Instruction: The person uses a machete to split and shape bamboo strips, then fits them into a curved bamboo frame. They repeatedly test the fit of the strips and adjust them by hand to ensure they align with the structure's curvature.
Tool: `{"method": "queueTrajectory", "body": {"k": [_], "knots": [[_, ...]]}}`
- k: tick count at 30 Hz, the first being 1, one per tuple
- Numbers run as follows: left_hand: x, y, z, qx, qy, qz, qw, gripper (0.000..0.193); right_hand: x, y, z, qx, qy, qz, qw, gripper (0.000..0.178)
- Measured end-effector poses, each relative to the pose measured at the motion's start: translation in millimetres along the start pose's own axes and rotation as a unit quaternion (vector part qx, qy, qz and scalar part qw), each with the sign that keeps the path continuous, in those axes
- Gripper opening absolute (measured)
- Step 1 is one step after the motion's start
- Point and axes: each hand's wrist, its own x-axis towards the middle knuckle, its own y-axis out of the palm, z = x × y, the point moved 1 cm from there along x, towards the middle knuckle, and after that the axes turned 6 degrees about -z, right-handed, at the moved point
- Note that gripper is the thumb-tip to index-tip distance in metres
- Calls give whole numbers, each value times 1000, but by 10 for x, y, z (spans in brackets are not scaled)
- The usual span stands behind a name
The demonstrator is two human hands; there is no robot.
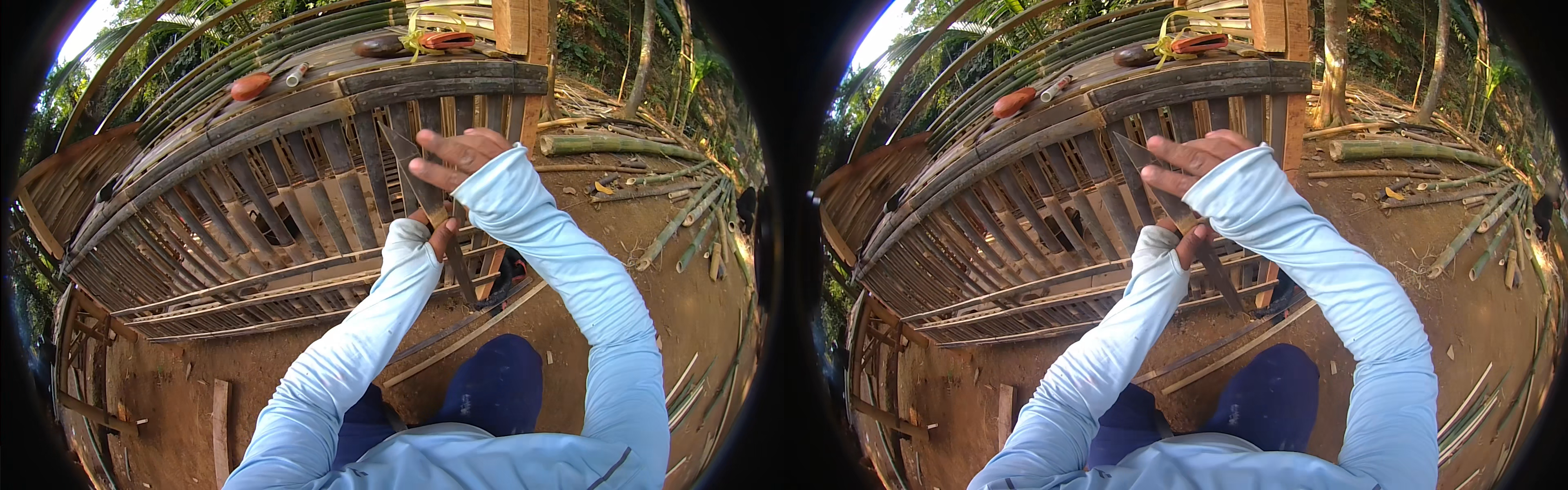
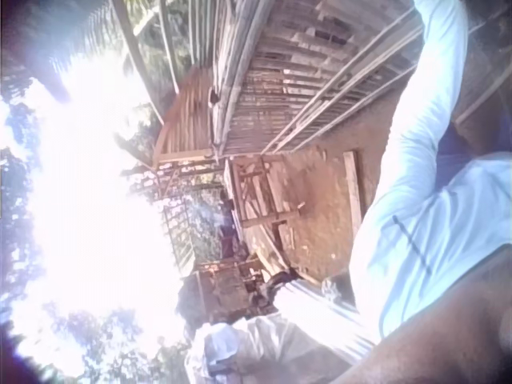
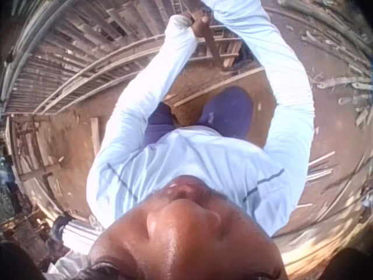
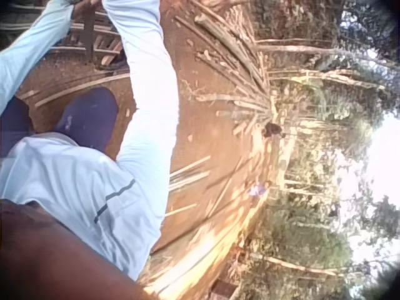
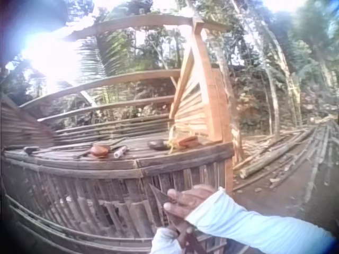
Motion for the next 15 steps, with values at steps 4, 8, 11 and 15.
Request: {"method": "queueTrajectory", "body": {"k": [4, 8, 11, 15], "knots": [[172, -107, 202, -177, -23, -54, 982, 43, -645, 13, 204, 40, 223, -17, 974, 59], [264, -51, 147, -300, -23, -78, 951, 53, -1221, 172, 367, 4, 308, 15, 951, 58], [370, -107, 124, -331, -1, -104, 938, 51, -1391, 366, 292, -6, 326, 1, 945, 58], [529, -188, 94, -348, 2, -122, 929, 49, -1276, 482, 189, -4, 311, -4, 950, 56]]}}
